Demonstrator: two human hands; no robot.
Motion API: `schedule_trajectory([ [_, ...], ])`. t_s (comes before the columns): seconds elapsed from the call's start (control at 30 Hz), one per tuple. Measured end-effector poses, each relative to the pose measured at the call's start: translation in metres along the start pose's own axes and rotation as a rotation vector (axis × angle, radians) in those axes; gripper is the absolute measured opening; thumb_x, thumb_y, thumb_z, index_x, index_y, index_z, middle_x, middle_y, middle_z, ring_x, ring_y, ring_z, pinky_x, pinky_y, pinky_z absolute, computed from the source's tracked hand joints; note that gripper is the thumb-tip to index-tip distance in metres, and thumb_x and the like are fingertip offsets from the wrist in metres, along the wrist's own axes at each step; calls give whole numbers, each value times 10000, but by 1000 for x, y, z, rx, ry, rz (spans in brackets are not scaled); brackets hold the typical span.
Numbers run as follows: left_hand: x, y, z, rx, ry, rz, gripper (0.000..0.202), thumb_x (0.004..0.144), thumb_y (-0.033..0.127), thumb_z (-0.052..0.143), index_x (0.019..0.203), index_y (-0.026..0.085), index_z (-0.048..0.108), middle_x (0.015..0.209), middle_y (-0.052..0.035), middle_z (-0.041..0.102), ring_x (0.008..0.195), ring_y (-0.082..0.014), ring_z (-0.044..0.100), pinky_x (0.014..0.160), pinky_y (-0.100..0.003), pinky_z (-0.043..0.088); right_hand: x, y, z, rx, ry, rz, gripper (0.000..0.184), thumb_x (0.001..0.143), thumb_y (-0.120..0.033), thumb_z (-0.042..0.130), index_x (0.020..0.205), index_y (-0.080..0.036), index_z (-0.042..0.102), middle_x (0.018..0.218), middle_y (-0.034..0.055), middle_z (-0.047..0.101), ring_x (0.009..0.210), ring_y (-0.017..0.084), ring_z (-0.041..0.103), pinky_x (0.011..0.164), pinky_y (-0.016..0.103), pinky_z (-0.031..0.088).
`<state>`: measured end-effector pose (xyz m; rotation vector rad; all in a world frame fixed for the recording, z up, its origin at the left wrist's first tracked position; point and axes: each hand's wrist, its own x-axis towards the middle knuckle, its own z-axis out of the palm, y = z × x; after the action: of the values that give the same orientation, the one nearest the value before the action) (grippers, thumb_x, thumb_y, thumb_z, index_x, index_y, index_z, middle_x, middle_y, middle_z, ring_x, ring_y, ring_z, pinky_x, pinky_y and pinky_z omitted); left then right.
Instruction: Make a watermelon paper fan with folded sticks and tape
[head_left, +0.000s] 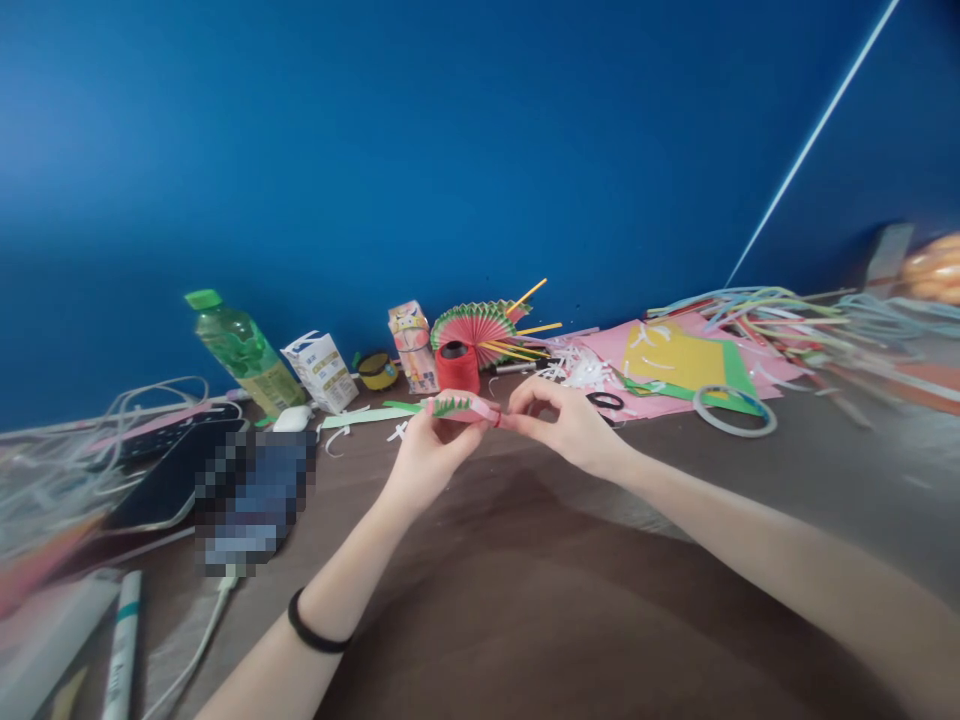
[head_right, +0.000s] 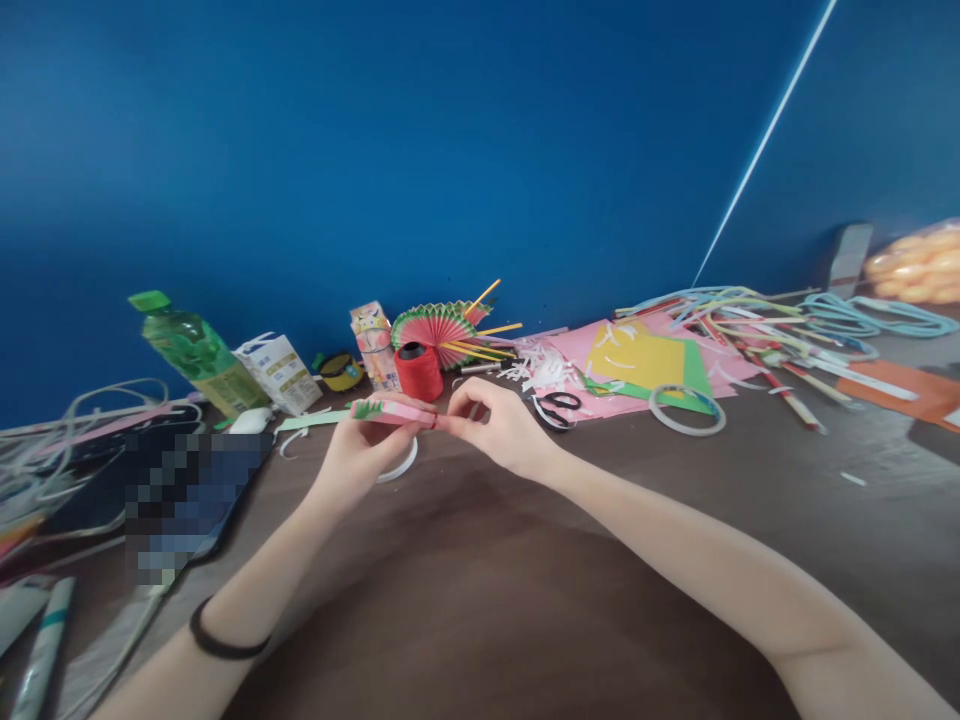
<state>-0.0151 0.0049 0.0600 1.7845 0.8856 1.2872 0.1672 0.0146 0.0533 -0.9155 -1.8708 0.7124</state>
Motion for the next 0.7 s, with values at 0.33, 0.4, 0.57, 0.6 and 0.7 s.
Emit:
schedule_trajectory([
  [0.33,-1,5,0,-76,-44,-62,124,729,215,616,839,157,625,926,-60,668,865,-176,612,781,-277,467,5,3,-2,121,-100,233,303,677,-394,658,856,-174,552,833,10,573,586,90,486,537,235,394],
  [0.4,-1,2,3,-179,-24,-117,185,713,231,635,882,163,601,947,-62,665,908,-180,607,802,-280,463,4,1,-3,117,-181,239,281,729,-409,600,872,-168,585,766,1,572,558,88,470,516,227,370],
  [0.57,-4,-9,14,-315,34,-251,394,611,187,699,969,177,535,940,-40,633,888,-158,599,775,-264,470,0,-1,2,40,-225,220,274,795,-376,508,667,-144,577,573,-24,496,551,98,440,520,223,341],
  [0.6,-4,-9,17,-305,58,-267,398,600,183,699,960,174,529,896,-30,630,855,-151,601,761,-262,471,-1,-2,3,17,-214,210,262,796,-352,505,648,-145,568,575,-24,496,559,99,441,529,224,342],
  [0.7,-4,-8,21,-272,120,-285,380,600,190,681,941,162,517,796,-7,618,784,-137,598,744,-265,470,-4,-7,7,-34,-201,200,254,801,-307,488,606,-151,535,562,-26,492,553,98,438,539,225,341],
])
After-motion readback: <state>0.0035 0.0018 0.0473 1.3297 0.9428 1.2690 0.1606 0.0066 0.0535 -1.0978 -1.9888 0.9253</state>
